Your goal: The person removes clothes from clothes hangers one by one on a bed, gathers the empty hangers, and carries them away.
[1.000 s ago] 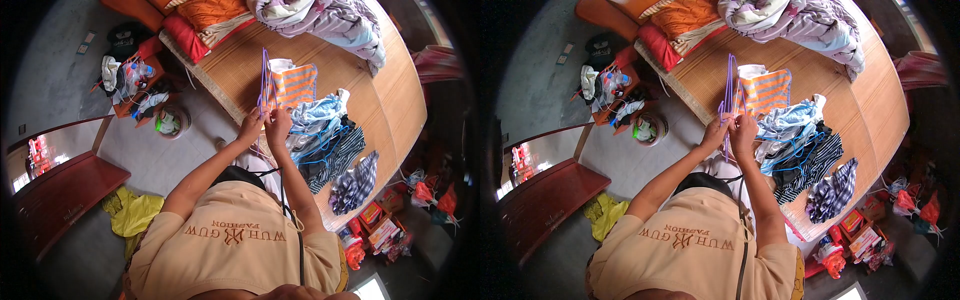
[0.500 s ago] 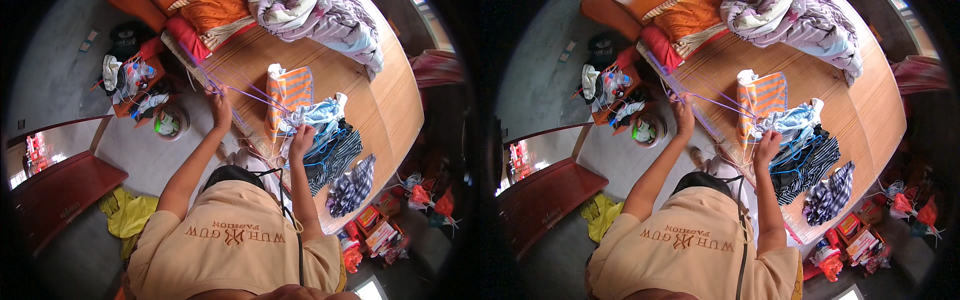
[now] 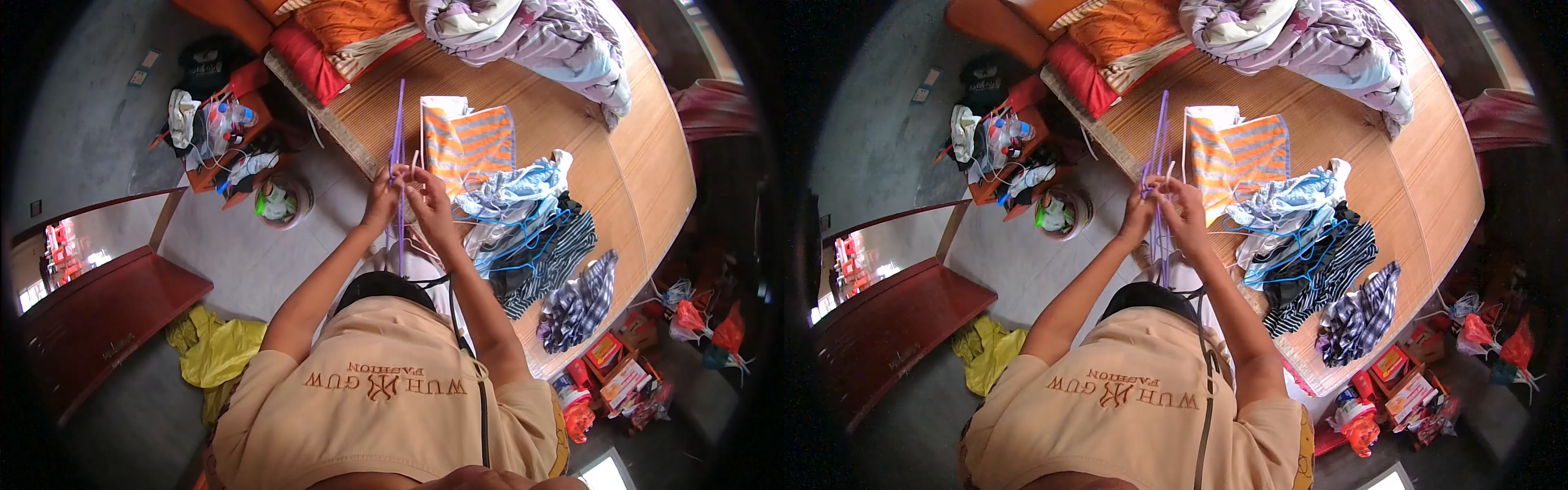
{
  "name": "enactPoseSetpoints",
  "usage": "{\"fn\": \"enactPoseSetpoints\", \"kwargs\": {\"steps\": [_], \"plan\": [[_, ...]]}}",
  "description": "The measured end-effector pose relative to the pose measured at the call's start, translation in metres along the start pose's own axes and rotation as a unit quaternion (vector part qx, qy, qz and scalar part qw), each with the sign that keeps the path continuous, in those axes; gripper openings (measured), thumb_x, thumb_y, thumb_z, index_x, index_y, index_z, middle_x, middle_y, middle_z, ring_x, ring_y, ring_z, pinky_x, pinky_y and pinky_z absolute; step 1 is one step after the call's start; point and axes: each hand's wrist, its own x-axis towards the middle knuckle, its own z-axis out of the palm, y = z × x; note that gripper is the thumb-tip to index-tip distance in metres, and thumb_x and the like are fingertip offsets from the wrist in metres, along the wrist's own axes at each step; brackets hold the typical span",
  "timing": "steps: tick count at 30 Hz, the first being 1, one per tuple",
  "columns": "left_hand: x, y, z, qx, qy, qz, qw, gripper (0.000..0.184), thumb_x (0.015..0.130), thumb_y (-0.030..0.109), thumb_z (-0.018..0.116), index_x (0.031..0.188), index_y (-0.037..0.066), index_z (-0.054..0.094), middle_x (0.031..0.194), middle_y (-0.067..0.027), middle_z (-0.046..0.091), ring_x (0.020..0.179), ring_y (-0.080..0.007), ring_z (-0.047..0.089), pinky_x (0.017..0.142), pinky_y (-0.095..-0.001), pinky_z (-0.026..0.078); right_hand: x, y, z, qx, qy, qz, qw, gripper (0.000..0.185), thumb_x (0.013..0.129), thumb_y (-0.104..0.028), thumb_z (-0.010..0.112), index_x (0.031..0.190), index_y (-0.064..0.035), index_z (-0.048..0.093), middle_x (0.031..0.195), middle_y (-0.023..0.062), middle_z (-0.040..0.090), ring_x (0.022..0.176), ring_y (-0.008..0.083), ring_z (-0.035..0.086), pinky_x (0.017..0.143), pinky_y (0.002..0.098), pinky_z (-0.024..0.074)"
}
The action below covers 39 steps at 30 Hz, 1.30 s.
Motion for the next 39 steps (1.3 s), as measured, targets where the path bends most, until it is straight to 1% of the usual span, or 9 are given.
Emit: {"fn": "enactPoseSetpoints", "kwargs": {"steps": [4, 7, 10, 12, 15, 22, 25, 31, 39], "plan": [[0.009, -0.022, -0.009, 0.16, -0.054, 0.064, 0.984, 0.031, 0.09, 0.024, 0.057, 0.111, 0.002, 0.054, 0.101, -0.0041, 0.056, 0.095, -0.0134, 0.054, 0.086, -0.0278, 0.044, 0.011, -0.003, 0.007, -0.017, -0.046, -0.033, 0.998, 0.036, 0.084, -0.005, 0.059, 0.119, -0.0035, 0.054, 0.109, 0.0092, 0.053, 0.101, 0.0187, 0.051, 0.088, 0.0284, 0.0407], [0.016, -0.021, -0.012, -0.052, -0.046, -0.036, 0.997, 0.028, 0.089, 0.024, 0.058, 0.107, 0.003, 0.056, 0.097, -0.0051, 0.055, 0.089, -0.0145, 0.054, 0.08, -0.0276, 0.045, 0.022, -0.007, 0.005, -0.07, -0.043, -0.119, 0.989, 0.034, 0.081, 0.001, 0.057, 0.115, -0.0026, 0.058, 0.107, 0.0108, 0.052, 0.102, 0.0212, 0.051, 0.087, 0.0284, 0.0413], [0.019, -0.018, -0.019, 0.278, -0.057, 0.129, 0.95, 0.019, 0.089, 0.02, 0.059, 0.092, 0.001, 0.058, 0.084, -0.0094, 0.051, 0.079, -0.0193, 0.054, 0.071, -0.0299, 0.044, 0.028, -0.001, -0.001, -0.033, 0.018, -0.04, 0.999, 0.023, 0.083, 0.002, 0.054, 0.104, -0.0013, 0.061, 0.1, 0.0107, 0.054, 0.093, 0.021, 0.054, 0.078, 0.0297, 0.0453], [0.016, -0.01, -0.018, 0.284, -0.041, 0.084, 0.954, 0.02, 0.092, 0.023, 0.055, 0.09, 0.003, 0.057, 0.086, -0.0059, 0.051, 0.083, -0.0156, 0.052, 0.075, -0.028, 0.042, 0.037, 0.038, -0.006, -0.163, 0.07, 0.015, 0.984, 0.013, 0.084, -0.01, 0.059, 0.093, -0.0014, 0.06, 0.09, 0.0133, 0.058, 0.081, 0.0272, 0.059, 0.071, 0.0365, 0.0472], [0.011, 0.01, -0.011, 0.299, -0.013, 0.036, 0.954, 0.025, 0.094, 0.028, 0.051, 0.086, 0.004, 0.056, 0.086, -0.0011, 0.051, 0.085, -0.0104, 0.049, 0.077, -0.0251, 0.04, 0.035, 0.089, 0.001, -0.306, -0.014, 0.113, 0.945, 0.032, 0.08, -0.031, 0.062, 0.091, -0.0013, 0.058, 0.088, 0.0185, 0.059, 0.079, 0.0352, 0.061, 0.067, 0.044, 0.0492], [0.002, 0.01, -0.022, 0.255, 0.016, 0.017, 0.967, 0.027, 0.095, 0.026, 0.051, 0.083, 0.002, 0.055, 0.079, -0.0015, 0.046, 0.075, -0.0111, 0.047, 0.071, -0.0249, 0.04, 0.042, 0.144, 0.029, -0.511, -0.154, 0.135, 0.835, 0.023, 0.078, -0.024, 0.053, 0.076, -0.0065, 0.067, 0.073, 0.0159, 0.066, 0.069, 0.0337, 0.066, 0.058, 0.0444, 0.0517], [0.001, 0.006, -0.031, 0.255, 0.038, -0.002, 0.966, 0.026, 0.095, 0.026, 0.052, 0.082, 0.002, 0.055, 0.08, -0.002, 0.046, 0.077, -0.0115, 0.048, 0.072, -0.0256, 0.04, 0.039, 0.139, 0.026, -0.542, -0.22, 0.066, 0.808, 0.022, 0.079, -0.024, 0.054, 0.073, -0.0077, 0.068, 0.071, 0.0148, 0.066, 0.068, 0.0317, 0.066, 0.055, 0.0425, 0.0518], [-0.01, 0.0, -0.027, 0.258, 0.038, -0.006, 0.965, 0.03, 0.095, 0.028, 0.051, 0.082, 0.001, 0.055, 0.081, -0.0037, 0.044, 0.077, -0.0136, 0.047, 0.072, -0.0269, 0.039, 0.029, 0.132, 0.021, -0.516, -0.11, 0.104, 0.843, 0.022, 0.08, -0.022, 0.052, 0.074, -0.0077, 0.068, 0.075, 0.0149, 0.067, 0.069, 0.0328, 0.066, 0.06, 0.0435, 0.0524], [-0.011, -0.002, -0.04, 0.345, 0.059, 0.023, 0.936, 0.029, 0.094, 0.025, 0.053, 0.08, -0.001, 0.054, 0.08, -0.007, 0.048, 0.072, -0.0183, 0.051, 0.067, -0.0303, 0.041, 0.029, 0.13, 0.017, -0.498, -0.262, 0.087, 0.822, 0.024, 0.082, -0.023, 0.051, 0.075, -0.007, 0.067, 0.078, 0.0159, 0.067, 0.073, 0.0316, 0.066, 0.06, 0.0433, 0.0522]]}}
